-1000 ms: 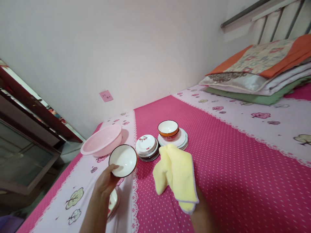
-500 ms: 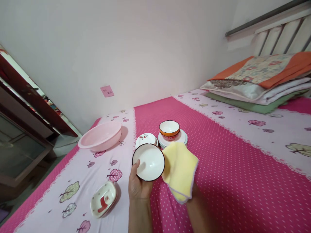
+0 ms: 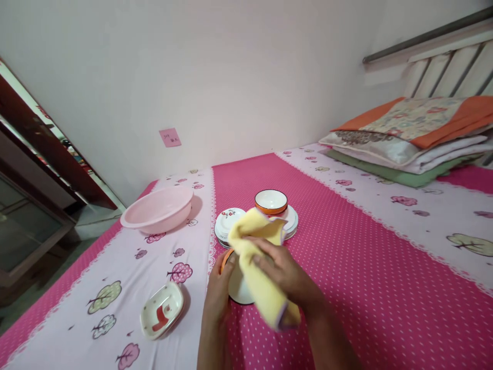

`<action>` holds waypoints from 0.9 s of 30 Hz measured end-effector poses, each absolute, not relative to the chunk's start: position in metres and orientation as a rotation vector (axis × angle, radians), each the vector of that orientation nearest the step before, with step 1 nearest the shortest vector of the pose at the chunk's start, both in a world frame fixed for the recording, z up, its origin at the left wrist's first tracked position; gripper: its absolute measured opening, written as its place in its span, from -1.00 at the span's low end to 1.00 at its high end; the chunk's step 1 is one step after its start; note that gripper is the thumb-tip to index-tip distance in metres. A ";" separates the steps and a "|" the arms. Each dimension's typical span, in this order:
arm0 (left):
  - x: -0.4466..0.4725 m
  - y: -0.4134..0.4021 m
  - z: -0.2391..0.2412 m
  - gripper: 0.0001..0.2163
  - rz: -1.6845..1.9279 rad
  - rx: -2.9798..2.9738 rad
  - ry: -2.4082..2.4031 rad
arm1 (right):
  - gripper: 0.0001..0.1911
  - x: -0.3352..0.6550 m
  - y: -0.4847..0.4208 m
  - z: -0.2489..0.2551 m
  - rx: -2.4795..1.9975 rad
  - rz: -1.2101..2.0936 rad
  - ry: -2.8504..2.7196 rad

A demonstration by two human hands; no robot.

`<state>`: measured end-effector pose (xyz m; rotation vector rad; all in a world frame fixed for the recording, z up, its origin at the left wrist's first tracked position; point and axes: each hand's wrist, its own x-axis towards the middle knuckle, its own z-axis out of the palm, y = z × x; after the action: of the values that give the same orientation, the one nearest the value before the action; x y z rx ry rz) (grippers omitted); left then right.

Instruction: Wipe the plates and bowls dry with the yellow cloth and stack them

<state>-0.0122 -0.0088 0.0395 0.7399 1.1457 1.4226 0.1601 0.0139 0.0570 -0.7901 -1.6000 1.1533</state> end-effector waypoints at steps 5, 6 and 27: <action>-0.009 -0.013 0.040 -0.51 1.326 0.773 1.153 | -0.27 0.157 0.017 0.057 -0.965 0.899 -1.834; -0.008 -0.013 0.040 -0.52 1.312 0.782 1.150 | -0.25 0.156 0.019 0.055 -1.001 0.866 -1.857; -0.005 -0.017 0.038 -0.62 1.247 1.129 1.316 | -0.79 0.155 0.024 0.046 -0.985 1.121 -1.784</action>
<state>-0.0050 -0.0175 0.0377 1.1288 1.3156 1.2467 0.1547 0.0238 0.0460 -0.9846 -1.7837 1.1214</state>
